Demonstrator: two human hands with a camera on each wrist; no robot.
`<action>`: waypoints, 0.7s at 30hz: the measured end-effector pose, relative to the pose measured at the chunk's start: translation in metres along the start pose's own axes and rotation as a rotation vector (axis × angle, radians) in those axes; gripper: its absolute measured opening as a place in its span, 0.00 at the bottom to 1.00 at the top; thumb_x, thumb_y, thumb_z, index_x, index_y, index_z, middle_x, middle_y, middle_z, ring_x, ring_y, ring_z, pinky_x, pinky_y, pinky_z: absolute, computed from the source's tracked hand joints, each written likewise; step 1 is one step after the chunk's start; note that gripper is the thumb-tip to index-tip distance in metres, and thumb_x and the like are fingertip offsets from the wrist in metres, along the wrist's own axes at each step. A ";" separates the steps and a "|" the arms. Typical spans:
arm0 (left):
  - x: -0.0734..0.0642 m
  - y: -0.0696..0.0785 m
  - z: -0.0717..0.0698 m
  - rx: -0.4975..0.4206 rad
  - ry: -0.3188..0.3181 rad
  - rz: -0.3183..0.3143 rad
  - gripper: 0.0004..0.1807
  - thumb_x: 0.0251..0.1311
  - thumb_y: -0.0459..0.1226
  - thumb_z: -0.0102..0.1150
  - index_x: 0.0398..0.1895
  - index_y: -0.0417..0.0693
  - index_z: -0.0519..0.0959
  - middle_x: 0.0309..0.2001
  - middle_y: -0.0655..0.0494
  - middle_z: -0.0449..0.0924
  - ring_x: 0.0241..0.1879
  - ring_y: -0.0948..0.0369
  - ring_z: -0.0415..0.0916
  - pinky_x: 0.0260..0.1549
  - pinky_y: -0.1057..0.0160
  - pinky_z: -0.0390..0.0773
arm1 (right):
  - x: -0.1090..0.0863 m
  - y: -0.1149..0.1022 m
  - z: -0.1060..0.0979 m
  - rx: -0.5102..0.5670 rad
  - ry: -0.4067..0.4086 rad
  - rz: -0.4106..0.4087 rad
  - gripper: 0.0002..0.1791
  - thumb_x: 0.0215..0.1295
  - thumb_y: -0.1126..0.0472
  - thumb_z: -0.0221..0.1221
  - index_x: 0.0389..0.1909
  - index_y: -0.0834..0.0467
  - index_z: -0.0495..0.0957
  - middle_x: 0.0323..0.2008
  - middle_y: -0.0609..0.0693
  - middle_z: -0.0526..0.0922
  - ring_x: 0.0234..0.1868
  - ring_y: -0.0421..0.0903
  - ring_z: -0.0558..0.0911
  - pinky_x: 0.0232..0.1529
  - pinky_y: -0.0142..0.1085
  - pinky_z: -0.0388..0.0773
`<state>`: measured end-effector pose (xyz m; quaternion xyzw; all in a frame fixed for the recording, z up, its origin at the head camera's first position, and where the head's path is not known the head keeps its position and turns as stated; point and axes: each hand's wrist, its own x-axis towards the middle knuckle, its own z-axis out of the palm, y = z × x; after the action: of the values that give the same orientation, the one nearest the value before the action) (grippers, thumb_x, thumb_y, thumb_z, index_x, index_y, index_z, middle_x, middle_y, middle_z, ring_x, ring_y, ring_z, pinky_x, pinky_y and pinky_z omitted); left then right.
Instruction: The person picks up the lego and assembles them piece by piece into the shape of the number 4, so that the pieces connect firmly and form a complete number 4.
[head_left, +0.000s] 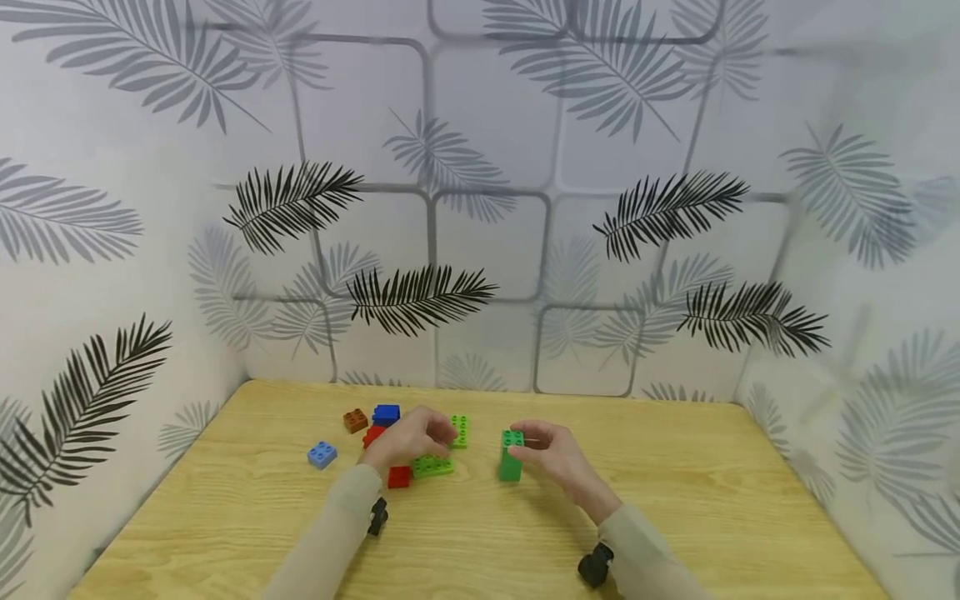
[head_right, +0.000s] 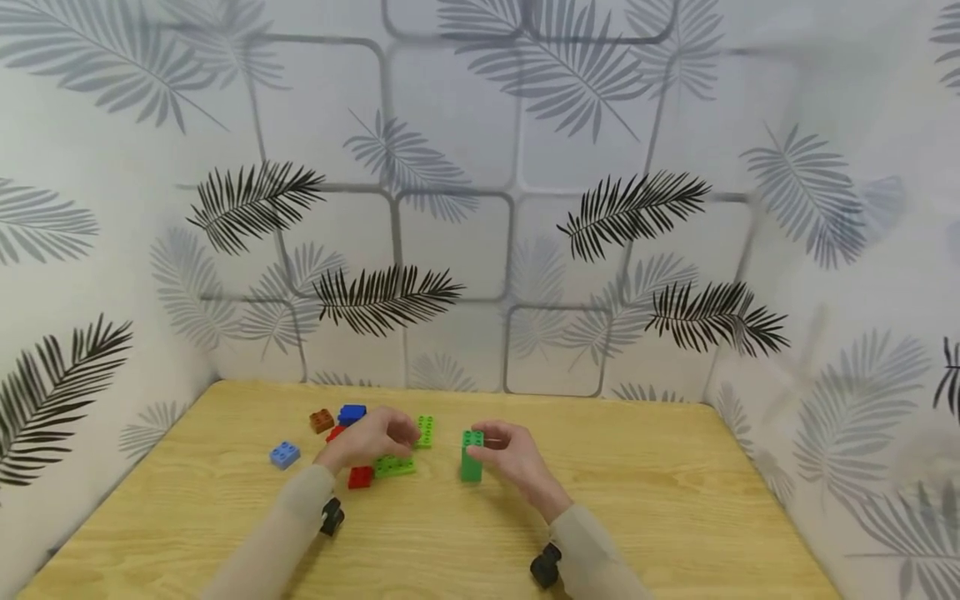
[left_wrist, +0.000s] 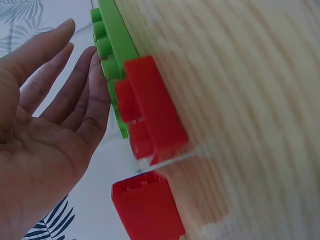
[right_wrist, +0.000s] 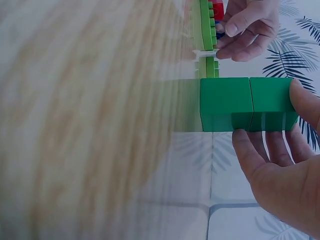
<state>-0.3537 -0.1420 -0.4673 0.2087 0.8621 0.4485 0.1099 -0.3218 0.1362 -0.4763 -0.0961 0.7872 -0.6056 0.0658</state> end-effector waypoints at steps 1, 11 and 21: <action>-0.001 -0.001 -0.001 0.000 -0.009 -0.003 0.15 0.56 0.27 0.67 0.49 0.38 0.81 0.49 0.45 0.82 0.47 0.54 0.79 0.49 0.54 0.80 | 0.000 0.000 0.000 0.002 -0.002 -0.002 0.26 0.61 0.57 0.68 0.59 0.59 0.77 0.56 0.54 0.81 0.56 0.51 0.79 0.58 0.47 0.77; -0.001 -0.003 -0.001 0.168 -0.087 -0.002 0.19 0.50 0.31 0.73 0.48 0.43 0.84 0.46 0.52 0.84 0.45 0.57 0.80 0.49 0.57 0.80 | 0.002 0.000 0.000 0.046 -0.023 0.000 0.25 0.62 0.60 0.66 0.60 0.61 0.76 0.56 0.56 0.80 0.56 0.51 0.78 0.55 0.44 0.79; -0.003 0.001 0.004 0.225 -0.112 0.003 0.19 0.46 0.28 0.74 0.45 0.42 0.85 0.43 0.54 0.85 0.45 0.55 0.80 0.48 0.55 0.80 | 0.002 -0.001 -0.001 0.102 -0.079 0.016 0.28 0.64 0.60 0.65 0.63 0.65 0.72 0.57 0.59 0.78 0.54 0.47 0.78 0.58 0.46 0.77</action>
<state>-0.3491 -0.1404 -0.4684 0.2456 0.8993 0.3365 0.1332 -0.3242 0.1366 -0.4753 -0.1101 0.7528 -0.6403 0.1063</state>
